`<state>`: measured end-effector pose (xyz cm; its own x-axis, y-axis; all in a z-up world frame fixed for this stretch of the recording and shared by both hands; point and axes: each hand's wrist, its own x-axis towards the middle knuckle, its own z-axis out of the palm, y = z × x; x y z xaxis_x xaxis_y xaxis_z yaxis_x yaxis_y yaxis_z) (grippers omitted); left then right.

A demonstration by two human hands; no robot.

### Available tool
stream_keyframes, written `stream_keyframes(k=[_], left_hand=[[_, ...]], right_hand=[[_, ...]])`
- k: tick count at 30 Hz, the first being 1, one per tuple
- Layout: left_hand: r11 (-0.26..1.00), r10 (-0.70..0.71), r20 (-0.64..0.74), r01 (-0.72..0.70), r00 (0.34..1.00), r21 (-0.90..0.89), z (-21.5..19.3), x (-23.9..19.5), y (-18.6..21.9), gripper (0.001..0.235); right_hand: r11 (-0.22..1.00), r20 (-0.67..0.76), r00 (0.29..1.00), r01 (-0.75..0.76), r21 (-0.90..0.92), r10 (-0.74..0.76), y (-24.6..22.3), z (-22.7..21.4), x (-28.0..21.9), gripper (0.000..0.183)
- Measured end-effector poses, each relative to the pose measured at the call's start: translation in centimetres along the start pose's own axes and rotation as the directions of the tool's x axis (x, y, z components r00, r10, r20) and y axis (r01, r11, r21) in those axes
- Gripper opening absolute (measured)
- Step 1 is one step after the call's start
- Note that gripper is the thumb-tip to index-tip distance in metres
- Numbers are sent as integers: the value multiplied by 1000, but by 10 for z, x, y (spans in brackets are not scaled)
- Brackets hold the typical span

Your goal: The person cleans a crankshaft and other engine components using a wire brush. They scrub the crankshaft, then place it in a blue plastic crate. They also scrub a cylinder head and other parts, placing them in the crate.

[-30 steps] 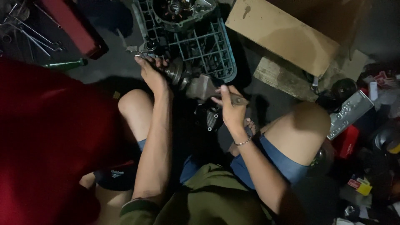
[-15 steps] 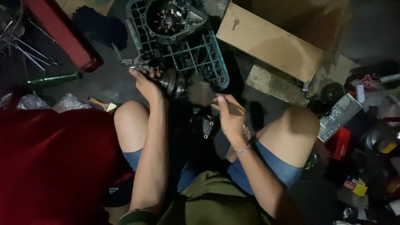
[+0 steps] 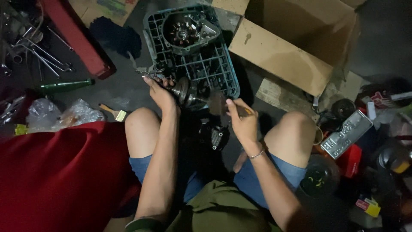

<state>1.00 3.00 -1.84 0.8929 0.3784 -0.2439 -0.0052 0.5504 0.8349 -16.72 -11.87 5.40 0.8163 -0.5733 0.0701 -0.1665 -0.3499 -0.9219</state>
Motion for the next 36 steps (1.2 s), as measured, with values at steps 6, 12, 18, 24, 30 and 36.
stream_keyframes(k=[6, 12, 18, 24, 30, 36], left_hand=[[998, 19, -1, -19, 1000, -62, -3, 7, -10, 49], [999, 47, 59, -47, 997, -9, -3, -2, -3, 50], [999, 23, 39, -24, 999, 41, -4, 2, -9, 51], [998, -18, 27, 16, 999, 63, -14, 15, -22, 52], [997, 22, 15, -23, 1000, 71, 1, 4, 0, 49], [999, 42, 12, -43, 999, 21, -3, 2, 2, 49]], right_hand=[[987, -45, 997, -47, 153, 55, 9, 16, -5, 20], [904, -58, 997, -17, 428, 46, 22, 26, -15, 17], [932, -157, 988, 63, 356, -7, 5, 27, -17, 16], [962, -16, 975, -216, 167, 222, 19, 18, -13, 20], [928, -12, 983, -171, 332, 185, 17, 23, -10, 21], [929, -32, 989, -122, 351, 142, -2, 29, -12, 24]])
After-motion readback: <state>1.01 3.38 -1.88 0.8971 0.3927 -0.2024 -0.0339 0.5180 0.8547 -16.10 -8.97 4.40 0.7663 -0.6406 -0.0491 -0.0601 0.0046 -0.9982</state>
